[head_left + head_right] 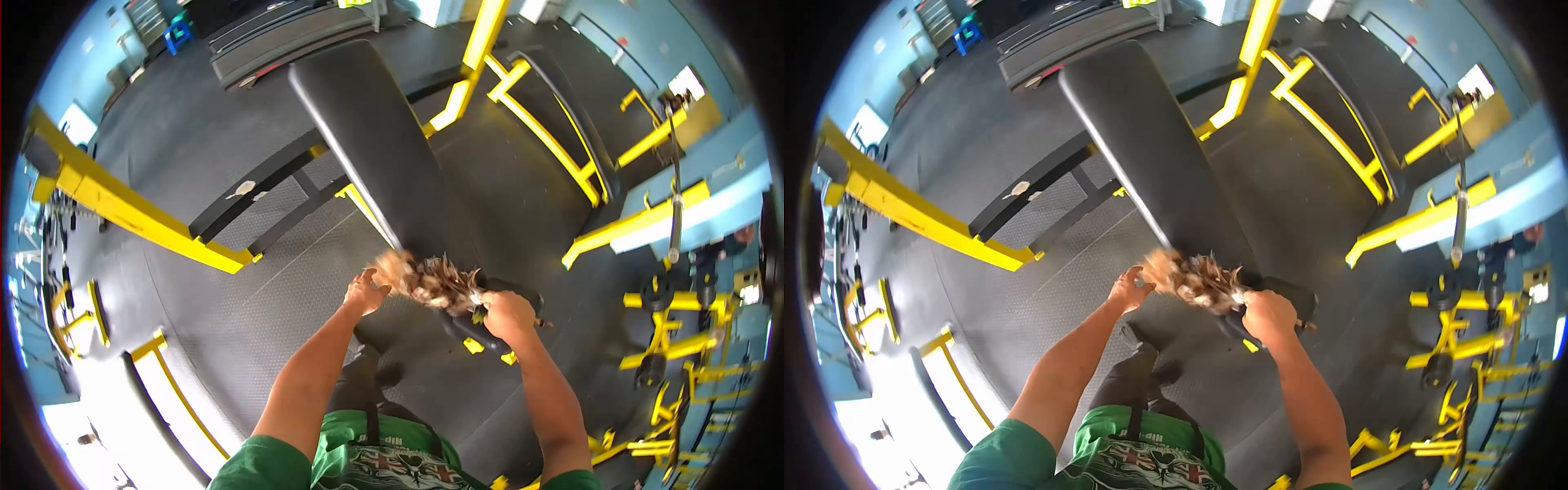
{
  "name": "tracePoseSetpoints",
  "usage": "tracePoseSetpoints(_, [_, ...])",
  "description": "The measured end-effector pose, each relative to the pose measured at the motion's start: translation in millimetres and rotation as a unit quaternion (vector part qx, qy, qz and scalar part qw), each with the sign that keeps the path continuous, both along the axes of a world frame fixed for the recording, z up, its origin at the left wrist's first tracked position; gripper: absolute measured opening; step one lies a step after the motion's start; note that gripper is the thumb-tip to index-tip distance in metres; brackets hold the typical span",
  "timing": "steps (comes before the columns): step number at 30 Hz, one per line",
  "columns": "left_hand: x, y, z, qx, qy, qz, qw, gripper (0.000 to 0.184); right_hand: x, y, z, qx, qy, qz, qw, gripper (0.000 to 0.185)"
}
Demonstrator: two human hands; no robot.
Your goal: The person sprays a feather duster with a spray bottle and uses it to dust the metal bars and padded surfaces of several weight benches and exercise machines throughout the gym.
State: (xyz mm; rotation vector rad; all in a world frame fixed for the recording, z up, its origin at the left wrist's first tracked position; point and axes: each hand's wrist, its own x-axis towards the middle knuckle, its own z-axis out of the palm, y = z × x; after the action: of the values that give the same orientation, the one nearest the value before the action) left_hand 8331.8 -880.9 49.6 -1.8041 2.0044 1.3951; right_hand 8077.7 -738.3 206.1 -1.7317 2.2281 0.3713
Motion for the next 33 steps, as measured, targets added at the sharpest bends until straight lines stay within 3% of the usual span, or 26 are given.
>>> tracePoseSetpoints(2, [5, -10, 5, 0.031, 0.069, 0.060, 0.995, 0.074, 12, -27, 8, -0.182, -0.107, -0.029, 0.977, 0.019])
tracePoseSetpoints(4, [9, -21, 22, 0.027, 0.081, 0.085, 0.993, 0.079, 19, -58, 32, -0.135, -0.100, -0.005, 0.986, 0.019])
tracePoseSetpoints(6, [12, -41, 30, -0.010, 0.096, 0.082, 0.992, 0.081, 28, -89, 53, -0.081, 0.014, 0.108, 0.991, 0.020])
tracePoseSetpoints(7, [15, -52, 38, -0.022, 0.097, 0.080, 0.992, 0.084, 39, -99, 58, -0.151, -0.017, 0.089, 0.984, 0.019])
tracePoseSetpoints(10, [19, -78, 48, -0.036, 0.139, 0.120, 0.982, 0.086, 64, -136, 76, -0.212, -0.059, 0.058, 0.974, 0.021])
tracePoseSetpoints(11, [19, -89, 44, -0.059, 0.151, 0.124, 0.979, 0.088, 67, -148, 93, -0.142, -0.023, 0.068, 0.987, 0.019])
tracePoseSetpoints(15, [23, -129, 64, -0.083, 0.168, 0.121, 0.975, 0.092, 87, -193, 120, -0.188, 0.000, 0.100, 0.977, 0.018])
tracePoseSetpoints(18, [28, -157, 72, -0.111, 0.193, 0.117, 0.968, 0.093, 107, -227, 137, -0.183, -0.031, 0.072, 0.980, 0.023])
tracePoseSetpoints(20, [36, -173, 80, -0.134, 0.180, 0.119, 0.967, 0.094, 113, -254, 144, -0.152, 0.009, 0.111, 0.982, 0.023])
tracePoseSetpoints(22, [44, -185, 92, -0.147, 0.200, 0.120, 0.961, 0.095, 117, -280, 138, -0.266, -0.024, 0.115, 0.957, 0.022])
tracePoseSetpoints(23, [48, -189, 98, -0.151, 0.187, 0.124, 0.963, 0.095, 120, -294, 141, -0.288, -0.029, 0.102, 0.952, 0.023])
tracePoseSetpoints(27, [60, -205, 105, -0.199, 0.162, 0.135, 0.957, 0.094, 142, -331, 191, -0.182, -0.036, 0.059, 0.981, 0.022])
tracePoseSetpoints(30, [64, -218, 104, -0.200, 0.163, 0.138, 0.956, 0.093, 132, -361, 187, -0.266, -0.052, 0.036, 0.962, 0.019])
tracePoseSetpoints(33, [62, -224, 106, -0.217, 0.173, 0.141, 0.950, 0.093, 113, -372, 188, -0.251, -0.087, 0.016, 0.964, 0.022])
